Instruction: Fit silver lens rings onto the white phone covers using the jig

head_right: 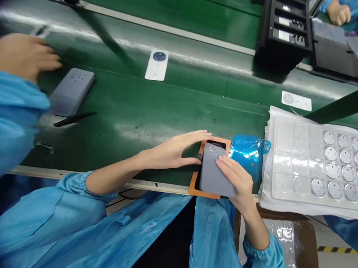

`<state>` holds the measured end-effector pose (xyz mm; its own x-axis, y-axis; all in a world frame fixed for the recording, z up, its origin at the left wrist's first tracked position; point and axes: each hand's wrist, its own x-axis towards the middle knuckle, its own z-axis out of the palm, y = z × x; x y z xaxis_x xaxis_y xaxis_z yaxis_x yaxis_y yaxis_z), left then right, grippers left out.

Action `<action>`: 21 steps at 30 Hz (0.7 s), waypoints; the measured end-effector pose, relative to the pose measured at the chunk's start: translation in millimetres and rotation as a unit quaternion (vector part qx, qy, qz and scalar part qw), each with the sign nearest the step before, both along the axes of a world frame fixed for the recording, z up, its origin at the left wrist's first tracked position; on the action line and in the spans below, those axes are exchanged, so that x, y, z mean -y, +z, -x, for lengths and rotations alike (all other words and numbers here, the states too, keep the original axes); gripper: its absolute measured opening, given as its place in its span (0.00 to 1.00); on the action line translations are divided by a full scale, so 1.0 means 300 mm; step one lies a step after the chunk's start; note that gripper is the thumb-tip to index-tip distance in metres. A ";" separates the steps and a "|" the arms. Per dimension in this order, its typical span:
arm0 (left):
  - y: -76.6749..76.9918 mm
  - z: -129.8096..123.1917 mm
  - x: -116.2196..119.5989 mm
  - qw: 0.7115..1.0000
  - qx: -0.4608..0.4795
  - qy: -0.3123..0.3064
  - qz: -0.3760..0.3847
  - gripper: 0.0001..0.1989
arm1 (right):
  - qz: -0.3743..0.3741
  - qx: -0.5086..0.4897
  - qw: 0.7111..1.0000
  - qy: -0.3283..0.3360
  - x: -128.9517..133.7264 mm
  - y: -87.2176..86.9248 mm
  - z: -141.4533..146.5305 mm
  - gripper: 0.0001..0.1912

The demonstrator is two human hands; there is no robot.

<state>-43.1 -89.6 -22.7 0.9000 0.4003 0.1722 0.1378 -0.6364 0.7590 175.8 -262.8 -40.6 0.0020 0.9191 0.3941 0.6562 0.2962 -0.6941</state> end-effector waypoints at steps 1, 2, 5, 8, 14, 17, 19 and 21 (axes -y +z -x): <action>0.024 -0.025 -0.002 0.998 0.040 0.019 0.044 0.30 | -0.011 -0.106 0.994 -0.031 -0.002 -0.003 -0.002 0.21; 0.046 -0.053 0.003 0.993 0.079 0.028 0.086 0.27 | -0.023 -0.205 0.977 -0.061 -0.006 -0.010 -0.005 0.20; 0.090 -0.141 0.048 0.977 0.166 0.017 0.133 0.13 | -0.036 -0.393 0.914 -0.098 -0.034 -0.050 -0.021 0.21; 0.098 -0.206 0.093 0.970 0.233 0.024 0.064 0.05 | 0.001 -0.418 0.905 -0.080 -0.065 -0.088 -0.041 0.23; 0.078 -0.240 0.116 0.949 0.300 0.044 -0.085 0.06 | 0.047 -0.371 0.923 -0.094 -0.089 -0.097 -0.047 0.26; 0.071 -0.237 0.111 0.938 0.317 0.058 -0.130 0.06 | 0.052 -0.362 0.927 -0.086 -0.093 -0.092 -0.044 0.25; 0.067 -0.237 0.103 0.934 0.325 0.062 -0.136 0.06 | 0.050 -0.354 0.929 -0.097 -0.092 -0.088 -0.044 0.25; 0.065 -0.239 0.092 0.937 0.326 0.064 -0.106 0.06 | 0.029 -0.362 0.924 -0.120 -0.089 -0.081 -0.042 0.23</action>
<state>28.5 -117.2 -3.3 0.5230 0.3924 0.7567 -0.2261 -0.7921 0.5670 188.4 -236.0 -64.7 0.4518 0.8777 0.1599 0.0548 0.1516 -0.9869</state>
